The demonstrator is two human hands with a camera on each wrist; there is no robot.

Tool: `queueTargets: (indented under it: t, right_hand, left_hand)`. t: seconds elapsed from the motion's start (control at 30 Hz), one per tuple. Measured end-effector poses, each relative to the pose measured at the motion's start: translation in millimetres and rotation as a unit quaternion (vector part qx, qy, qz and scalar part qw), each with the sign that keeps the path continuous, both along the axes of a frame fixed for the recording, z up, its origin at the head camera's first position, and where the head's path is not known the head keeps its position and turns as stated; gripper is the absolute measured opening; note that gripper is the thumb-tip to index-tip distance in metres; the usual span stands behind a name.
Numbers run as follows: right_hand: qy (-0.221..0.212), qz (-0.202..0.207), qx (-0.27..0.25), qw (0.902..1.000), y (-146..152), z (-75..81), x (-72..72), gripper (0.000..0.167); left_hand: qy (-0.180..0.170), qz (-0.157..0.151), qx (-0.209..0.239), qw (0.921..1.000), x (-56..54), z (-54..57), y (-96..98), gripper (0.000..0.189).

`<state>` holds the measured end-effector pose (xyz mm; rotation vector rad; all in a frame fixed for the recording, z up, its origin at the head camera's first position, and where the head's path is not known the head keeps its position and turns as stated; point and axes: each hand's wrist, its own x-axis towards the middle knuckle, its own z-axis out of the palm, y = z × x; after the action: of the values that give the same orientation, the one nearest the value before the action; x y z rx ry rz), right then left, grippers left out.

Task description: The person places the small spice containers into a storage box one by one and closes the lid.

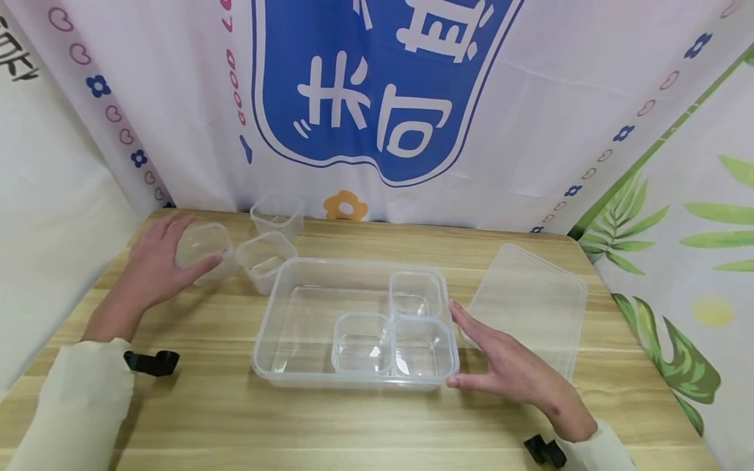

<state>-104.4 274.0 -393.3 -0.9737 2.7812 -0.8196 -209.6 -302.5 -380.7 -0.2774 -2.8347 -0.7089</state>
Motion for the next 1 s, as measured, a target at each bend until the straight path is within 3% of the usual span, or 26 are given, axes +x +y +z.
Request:
queueTargets:
  t: [0.2,0.37,1.0]
  right_hand:
    - [-0.004,0.000,-0.002,1.0000,-0.6,0.1,-0.5,0.113]
    - [0.004,0.002,-0.001,1.0000,-0.8,-0.3,-0.3,0.112]
    - [-0.002,-0.003,0.003,1.0000,-1.6,-0.7,0.7,0.109]
  left_hand:
    - [-0.047,0.007,0.024,0.9986,-4.1,-10.1,-7.8,0.103]
    - [-0.064,0.013,0.030,0.9974,-5.1,-15.0,-11.9,0.108]
    - [-0.140,0.016,0.052,0.9886,-2.4,-16.3,-19.5,0.115]
